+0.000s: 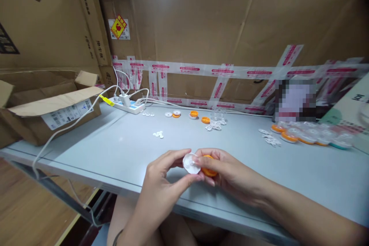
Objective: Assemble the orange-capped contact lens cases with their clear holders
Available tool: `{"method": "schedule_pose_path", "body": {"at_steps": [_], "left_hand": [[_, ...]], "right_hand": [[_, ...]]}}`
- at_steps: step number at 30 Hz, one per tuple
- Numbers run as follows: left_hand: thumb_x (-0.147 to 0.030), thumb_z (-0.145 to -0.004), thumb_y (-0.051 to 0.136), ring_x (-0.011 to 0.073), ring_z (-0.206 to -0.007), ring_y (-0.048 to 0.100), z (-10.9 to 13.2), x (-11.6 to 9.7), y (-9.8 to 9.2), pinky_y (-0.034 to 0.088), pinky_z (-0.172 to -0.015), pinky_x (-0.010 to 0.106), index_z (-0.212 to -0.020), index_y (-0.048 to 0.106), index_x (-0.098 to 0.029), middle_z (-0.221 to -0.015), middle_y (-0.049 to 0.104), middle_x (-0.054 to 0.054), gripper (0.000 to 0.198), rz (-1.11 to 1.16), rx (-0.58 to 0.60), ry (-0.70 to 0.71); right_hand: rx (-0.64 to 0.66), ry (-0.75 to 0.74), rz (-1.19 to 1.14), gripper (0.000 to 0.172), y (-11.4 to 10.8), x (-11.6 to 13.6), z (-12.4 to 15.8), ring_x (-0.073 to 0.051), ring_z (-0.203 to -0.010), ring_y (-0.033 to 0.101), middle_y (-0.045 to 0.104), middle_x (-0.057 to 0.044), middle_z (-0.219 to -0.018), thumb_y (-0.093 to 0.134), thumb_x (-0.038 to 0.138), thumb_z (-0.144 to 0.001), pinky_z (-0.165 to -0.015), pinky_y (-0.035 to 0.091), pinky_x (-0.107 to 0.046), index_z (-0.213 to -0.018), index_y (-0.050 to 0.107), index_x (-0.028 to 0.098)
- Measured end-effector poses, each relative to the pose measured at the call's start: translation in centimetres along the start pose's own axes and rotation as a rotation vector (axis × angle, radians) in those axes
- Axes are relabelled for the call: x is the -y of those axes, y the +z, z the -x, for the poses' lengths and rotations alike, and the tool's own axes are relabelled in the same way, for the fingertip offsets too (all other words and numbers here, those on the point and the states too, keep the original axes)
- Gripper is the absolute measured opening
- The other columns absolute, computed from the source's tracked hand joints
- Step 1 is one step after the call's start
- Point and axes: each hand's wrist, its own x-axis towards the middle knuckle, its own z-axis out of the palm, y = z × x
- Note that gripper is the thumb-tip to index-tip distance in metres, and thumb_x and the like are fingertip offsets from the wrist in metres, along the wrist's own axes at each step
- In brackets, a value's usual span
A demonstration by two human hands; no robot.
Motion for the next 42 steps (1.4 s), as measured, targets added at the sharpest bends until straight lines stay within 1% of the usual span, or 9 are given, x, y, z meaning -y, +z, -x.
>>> {"method": "schedule_pose_path", "body": {"at_steps": [4,8,14,18,20,25,31,36,42], "left_hand": [[-0.022,-0.068,0.068,0.0153,-0.079,0.064,0.2,0.0,0.2,0.054,-0.073,0.024,-0.098,0.062,-0.016,-0.089,0.067,0.005,0.031,0.049,-0.041,-0.027],[-0.022,-0.067,0.068,0.0155,-0.079,0.064,0.3,0.1,0.0,0.054,-0.073,0.024,-0.096,0.063,-0.016,-0.091,0.067,0.005,0.03,0.057,-0.052,-0.036],[-0.021,-0.069,0.066,0.0169,-0.083,0.063,0.2,0.2,-0.2,0.054,-0.074,0.027,-0.097,0.064,-0.017,-0.094,0.067,0.005,0.029,0.004,-0.07,-0.044],[-0.023,-0.069,0.066,0.0169,-0.082,0.063,0.2,0.1,-0.2,0.054,-0.073,0.027,-0.097,0.064,-0.017,-0.093,0.067,0.006,0.028,-0.012,-0.064,-0.062],[-0.022,-0.069,0.065,0.0166,-0.081,0.063,0.2,0.1,-0.2,0.054,-0.073,0.027,-0.096,0.064,-0.017,-0.093,0.067,0.006,0.028,-0.01,-0.054,-0.069],[-0.021,-0.068,0.066,0.0164,-0.082,0.063,0.1,0.1,-0.2,0.053,-0.075,0.028,-0.097,0.064,-0.018,-0.094,0.067,0.005,0.029,0.003,-0.047,-0.081],[-0.021,-0.069,0.066,0.0168,-0.082,0.062,0.1,0.0,-0.3,0.053,-0.075,0.03,-0.096,0.064,-0.019,-0.094,0.067,0.005,0.027,-0.002,-0.045,-0.061],[-0.022,-0.07,0.065,0.0161,-0.081,0.062,0.3,0.2,-0.3,0.053,-0.074,0.03,-0.097,0.063,-0.019,-0.093,0.067,0.004,0.027,-0.029,-0.05,-0.046],[-0.022,-0.069,0.066,0.015,-0.076,0.061,0.4,0.4,-0.2,0.052,-0.072,0.03,-0.095,0.064,-0.018,-0.089,0.067,0.004,0.026,-0.068,-0.065,-0.041]], "right_hand": [[0.057,0.005,-0.014,0.032,0.0,0.2,0.1,-0.004,-0.046,0.035,0.049,0.004,-0.055,0.063,0.042,-0.07,-0.048,0.024,-0.019,-0.064,0.052,0.013],[0.04,0.044,-0.017,0.036,0.2,0.5,0.3,-0.004,-0.045,0.035,0.05,0.003,-0.053,0.059,0.047,-0.072,-0.048,0.025,-0.019,-0.065,0.053,0.013],[-0.106,0.08,-0.075,0.032,0.1,0.6,0.3,-0.007,-0.045,0.038,0.052,0.002,-0.052,0.051,0.046,-0.076,-0.049,0.028,-0.021,-0.084,0.055,0.015],[-0.271,-0.051,-0.191,0.02,-0.5,0.8,0.1,-0.01,-0.052,0.043,0.053,-0.001,-0.059,0.044,0.031,-0.077,-0.053,0.034,-0.023,-0.079,0.055,0.015],[-0.303,-0.118,-0.213,0.015,-0.7,1.0,0.1,-0.011,-0.059,0.047,0.054,-0.002,-0.066,0.047,0.026,-0.075,-0.057,0.037,-0.023,-0.08,0.056,0.016],[-0.182,-0.145,-0.047,0.021,-0.5,1.3,0.4,-0.012,-0.078,0.054,0.059,-0.001,-0.082,0.058,0.032,-0.076,-0.076,0.041,-0.026,-0.092,0.06,0.02],[-0.146,-0.046,0.069,0.036,-0.8,1.8,0.7,-0.016,-0.097,0.056,0.061,-0.003,-0.104,0.067,0.032,-0.068,-0.091,0.04,-0.032,-0.102,0.062,0.024],[-0.087,-0.036,0.187,0.043,-1.4,2.1,0.7,-0.018,-0.096,0.057,0.062,-0.005,-0.102,0.066,0.036,-0.069,-0.092,0.04,-0.037,-0.109,0.059,0.023],[-0.131,-0.104,0.325,0.029,-1.5,1.9,0.2,-0.016,-0.085,0.059,0.065,-0.004,-0.094,0.063,0.04,-0.072,-0.082,0.045,-0.034,-0.096,0.064,0.023]]}}
